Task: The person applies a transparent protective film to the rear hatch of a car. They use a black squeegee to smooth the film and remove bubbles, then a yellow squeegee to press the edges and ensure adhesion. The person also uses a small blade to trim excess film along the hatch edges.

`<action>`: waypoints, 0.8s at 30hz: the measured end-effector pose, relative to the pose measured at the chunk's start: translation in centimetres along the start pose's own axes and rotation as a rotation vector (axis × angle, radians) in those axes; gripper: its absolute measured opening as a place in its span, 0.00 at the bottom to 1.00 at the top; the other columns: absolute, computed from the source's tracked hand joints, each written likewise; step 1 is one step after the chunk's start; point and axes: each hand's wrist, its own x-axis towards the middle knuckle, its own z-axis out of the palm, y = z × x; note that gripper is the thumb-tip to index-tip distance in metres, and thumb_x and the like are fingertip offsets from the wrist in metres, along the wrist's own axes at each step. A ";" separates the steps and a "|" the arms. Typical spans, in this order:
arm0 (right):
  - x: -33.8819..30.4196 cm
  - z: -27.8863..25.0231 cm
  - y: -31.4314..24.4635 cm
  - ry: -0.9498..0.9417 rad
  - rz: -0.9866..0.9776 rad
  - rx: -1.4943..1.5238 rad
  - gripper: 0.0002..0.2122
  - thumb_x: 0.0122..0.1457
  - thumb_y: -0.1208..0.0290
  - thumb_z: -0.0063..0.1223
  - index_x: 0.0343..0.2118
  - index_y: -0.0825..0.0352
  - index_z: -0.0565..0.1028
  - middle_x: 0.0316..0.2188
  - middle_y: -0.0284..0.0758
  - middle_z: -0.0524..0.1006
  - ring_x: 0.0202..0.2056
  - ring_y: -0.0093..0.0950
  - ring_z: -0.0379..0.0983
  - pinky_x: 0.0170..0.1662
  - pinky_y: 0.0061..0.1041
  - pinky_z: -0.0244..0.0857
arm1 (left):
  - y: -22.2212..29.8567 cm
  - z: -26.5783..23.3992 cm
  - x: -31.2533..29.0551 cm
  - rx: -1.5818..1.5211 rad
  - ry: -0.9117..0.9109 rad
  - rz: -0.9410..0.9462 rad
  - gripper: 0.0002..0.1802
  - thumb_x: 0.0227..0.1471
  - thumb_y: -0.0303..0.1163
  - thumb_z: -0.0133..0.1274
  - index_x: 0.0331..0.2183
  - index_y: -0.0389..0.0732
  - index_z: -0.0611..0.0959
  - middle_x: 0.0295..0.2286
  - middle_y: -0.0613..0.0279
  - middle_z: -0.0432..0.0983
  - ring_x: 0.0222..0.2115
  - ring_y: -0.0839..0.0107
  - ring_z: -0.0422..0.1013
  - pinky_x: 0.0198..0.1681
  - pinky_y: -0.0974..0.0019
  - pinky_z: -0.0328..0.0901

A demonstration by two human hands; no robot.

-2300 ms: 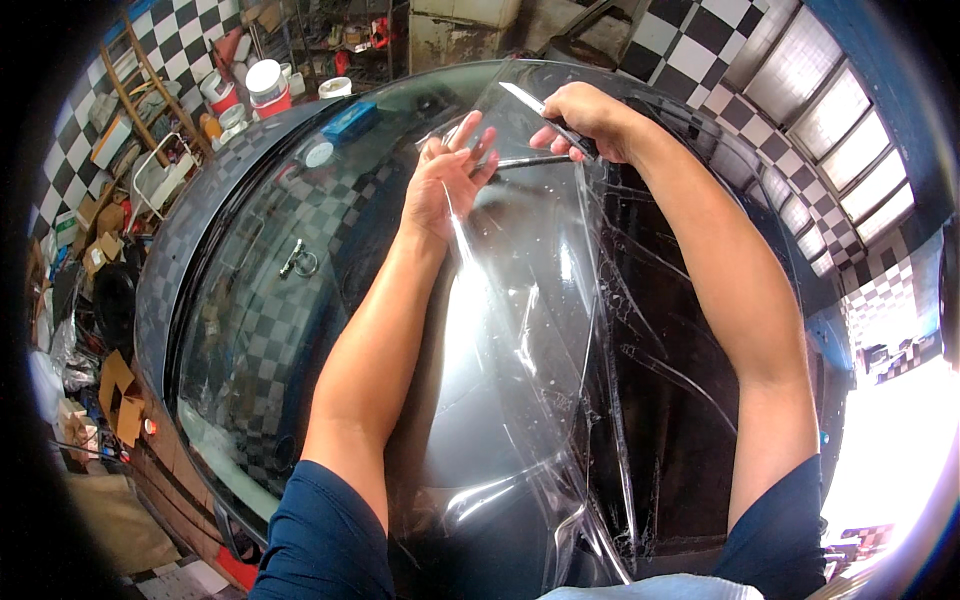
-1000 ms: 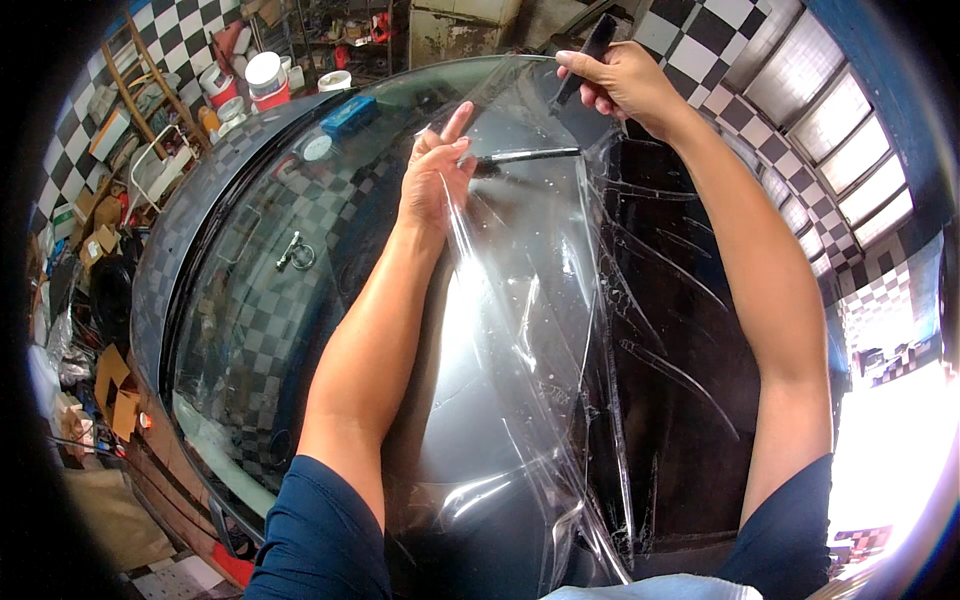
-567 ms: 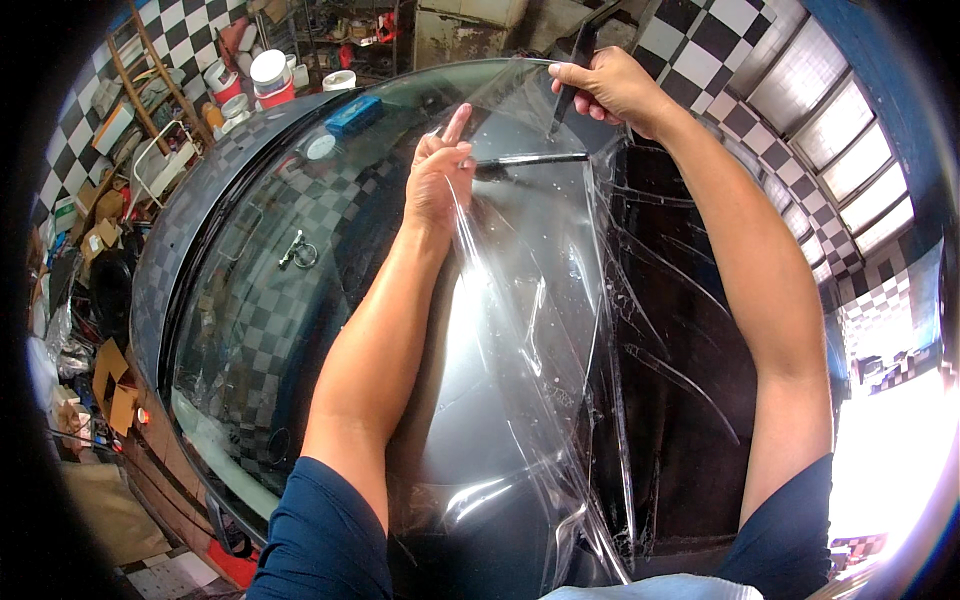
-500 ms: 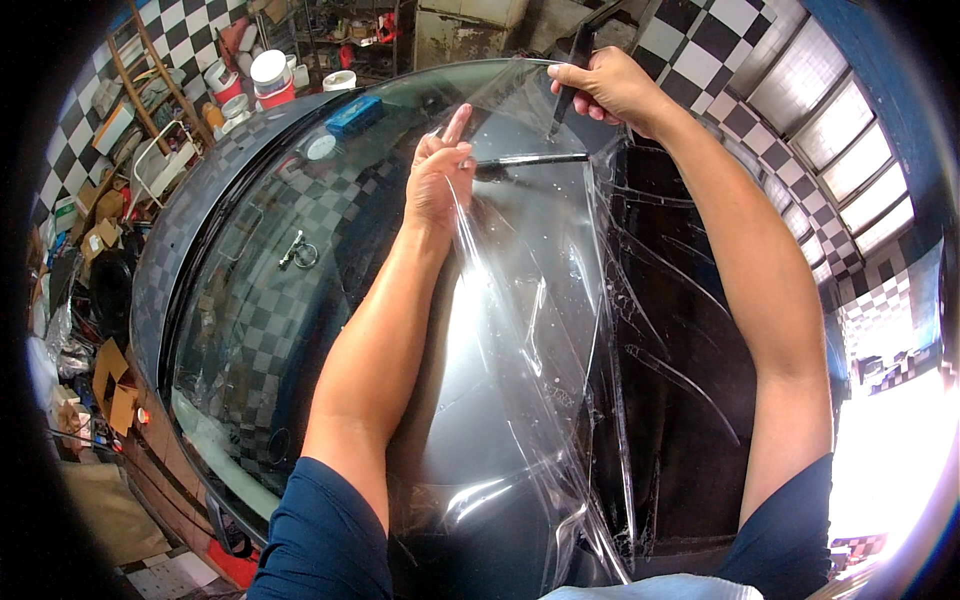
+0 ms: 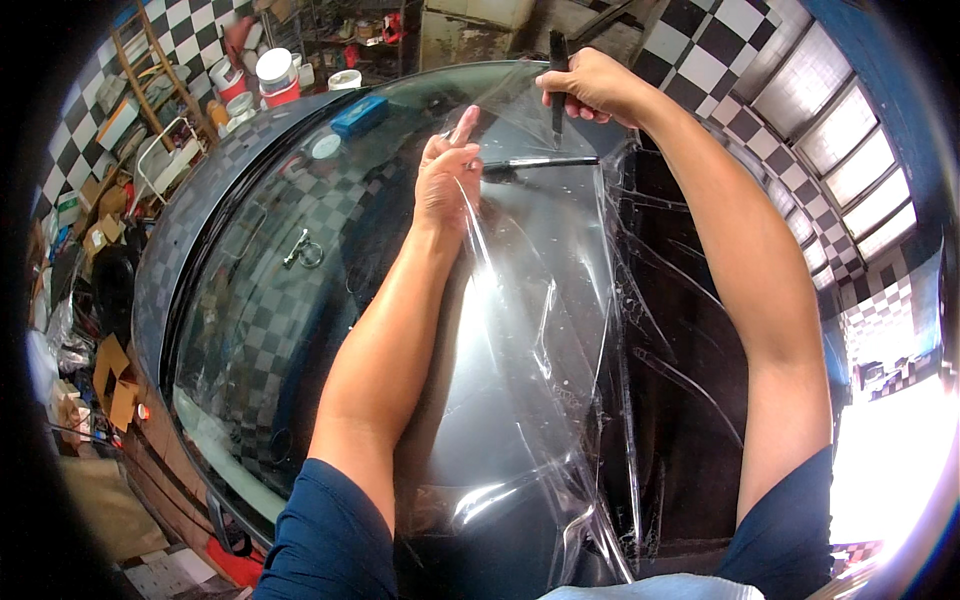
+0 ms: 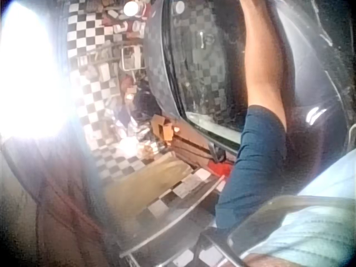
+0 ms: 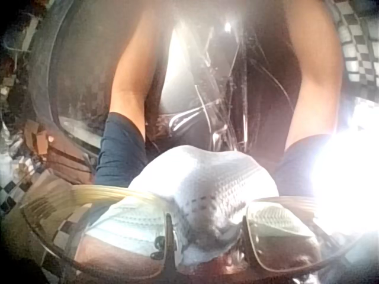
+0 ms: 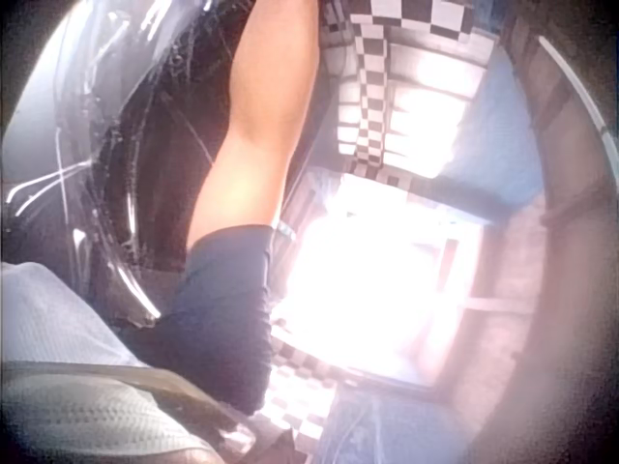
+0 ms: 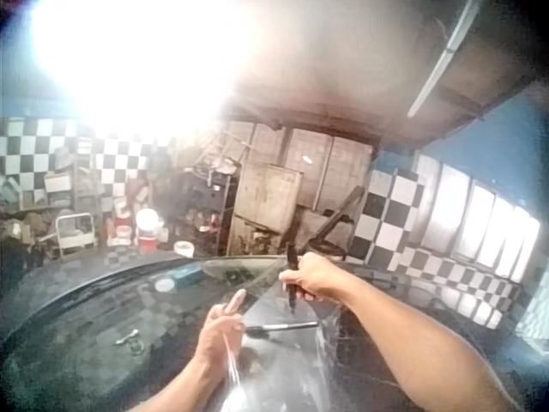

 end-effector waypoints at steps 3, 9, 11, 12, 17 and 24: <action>0.8 0.2 -0.1 -0.015 0.022 -0.044 0.14 0.51 0.60 0.52 0.20 0.68 0.76 0.10 0.29 0.66 0.09 0.17 0.58 0.11 0.18 0.48 | 0.0 0.0 0.0 -0.006 0.008 0.005 0.17 0.37 0.11 0.48 0.14 0.44 0.63 0.53 0.46 0.62 0.33 0.75 0.66 0.29 0.74 0.58; 1.2 0.8 -1.5 -0.030 0.020 -0.185 0.13 0.50 0.61 0.50 0.19 0.67 0.76 0.10 0.30 0.66 0.08 0.20 0.58 0.11 0.23 0.48 | 0.1 0.3 -0.2 0.001 0.043 0.014 0.17 0.38 0.12 0.47 0.14 0.44 0.64 0.53 0.46 0.62 0.31 0.76 0.64 0.29 0.74 0.58; 1.6 0.9 -1.8 -0.045 0.041 -0.228 0.13 0.49 0.61 0.50 0.19 0.67 0.76 0.10 0.30 0.66 0.08 0.21 0.58 0.11 0.24 0.49 | 0.0 0.4 -0.2 -0.006 0.056 0.007 0.16 0.38 0.12 0.47 0.14 0.44 0.64 0.53 0.45 0.62 0.29 0.76 0.64 0.29 0.74 0.58; 1.7 1.0 -2.0 -0.051 0.050 -0.253 0.13 0.49 0.61 0.50 0.19 0.66 0.76 0.10 0.30 0.66 0.08 0.21 0.58 0.10 0.24 0.49 | 0.1 0.4 -0.3 -0.009 0.064 0.006 0.16 0.38 0.12 0.47 0.15 0.44 0.64 0.53 0.45 0.62 0.29 0.76 0.63 0.29 0.74 0.58; 2.3 1.2 -2.1 -0.067 0.084 -0.319 0.12 0.47 0.61 0.50 0.20 0.65 0.76 0.10 0.30 0.66 0.08 0.22 0.58 0.10 0.26 0.49 | 0.1 0.5 -0.3 -0.012 0.062 0.018 0.16 0.39 0.12 0.47 0.15 0.44 0.64 0.53 0.44 0.62 0.27 0.77 0.64 0.28 0.75 0.59; 2.5 1.4 -2.5 -0.087 0.066 -0.331 0.13 0.48 0.60 0.48 0.20 0.65 0.76 0.09 0.30 0.65 0.08 0.20 0.58 0.08 0.23 0.46 | 0.1 0.5 -0.2 -0.023 0.078 0.026 0.17 0.39 0.12 0.48 0.15 0.44 0.63 0.53 0.42 0.61 0.26 0.77 0.65 0.26 0.76 0.59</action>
